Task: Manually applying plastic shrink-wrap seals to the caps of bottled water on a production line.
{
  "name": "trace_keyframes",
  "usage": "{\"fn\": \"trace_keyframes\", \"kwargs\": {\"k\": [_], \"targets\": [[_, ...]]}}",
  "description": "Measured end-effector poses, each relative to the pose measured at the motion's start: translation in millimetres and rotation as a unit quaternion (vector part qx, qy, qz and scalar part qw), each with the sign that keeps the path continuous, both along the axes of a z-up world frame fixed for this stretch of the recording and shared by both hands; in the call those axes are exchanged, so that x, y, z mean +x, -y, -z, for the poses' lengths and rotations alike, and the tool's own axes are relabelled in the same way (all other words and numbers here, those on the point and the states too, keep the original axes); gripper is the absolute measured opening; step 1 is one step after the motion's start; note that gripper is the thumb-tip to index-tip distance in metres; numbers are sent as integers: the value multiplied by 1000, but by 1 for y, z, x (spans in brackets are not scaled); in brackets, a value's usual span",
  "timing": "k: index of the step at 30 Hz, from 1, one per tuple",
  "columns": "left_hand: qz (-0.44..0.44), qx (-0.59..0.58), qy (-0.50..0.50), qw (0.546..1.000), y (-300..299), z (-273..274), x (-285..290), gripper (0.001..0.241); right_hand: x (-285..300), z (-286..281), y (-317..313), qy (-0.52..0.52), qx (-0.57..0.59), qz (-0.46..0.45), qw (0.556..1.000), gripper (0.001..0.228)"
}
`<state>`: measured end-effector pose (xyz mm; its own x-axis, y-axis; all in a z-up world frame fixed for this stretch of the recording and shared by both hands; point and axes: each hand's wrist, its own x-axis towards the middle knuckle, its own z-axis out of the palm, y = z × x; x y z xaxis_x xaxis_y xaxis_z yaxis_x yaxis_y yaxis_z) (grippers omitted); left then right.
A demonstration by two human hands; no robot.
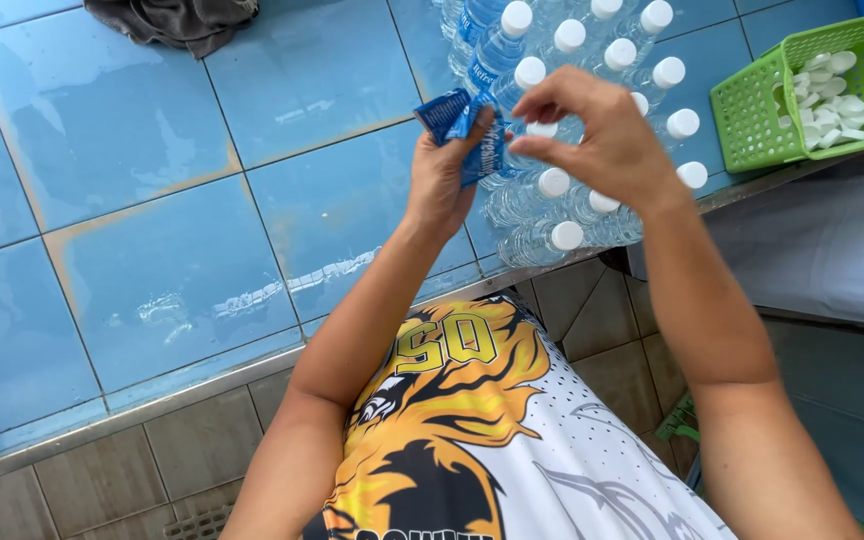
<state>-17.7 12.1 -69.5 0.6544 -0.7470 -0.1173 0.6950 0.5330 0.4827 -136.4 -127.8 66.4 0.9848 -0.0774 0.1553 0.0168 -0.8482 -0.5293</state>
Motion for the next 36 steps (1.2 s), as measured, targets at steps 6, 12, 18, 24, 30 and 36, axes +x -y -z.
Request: {"fn": "trace_keyframes", "kwargs": {"k": [6,12,18,24,30,36], "targets": [[39,-5,70,997,9,3,-13,45,-18,21,-5,21,302,109,947,23],[63,8,138,988,-10,-23,-7,54,-65,-6,15,-41,179,106,977,23],[41,36,185,981,-28,-29,-13,23,-83,-6,27,-61,-35,30,997,16],[-6,20,236,971,-32,-9,-29,16,-66,5,4,-38,-40,19,998,22],[-21,55,313,948,-40,-13,-33,18,-59,31,1,-45,-231,20,972,32],[-33,96,447,889,-38,-4,-46,62,-58,41,-4,11,-267,15,963,33]]}}
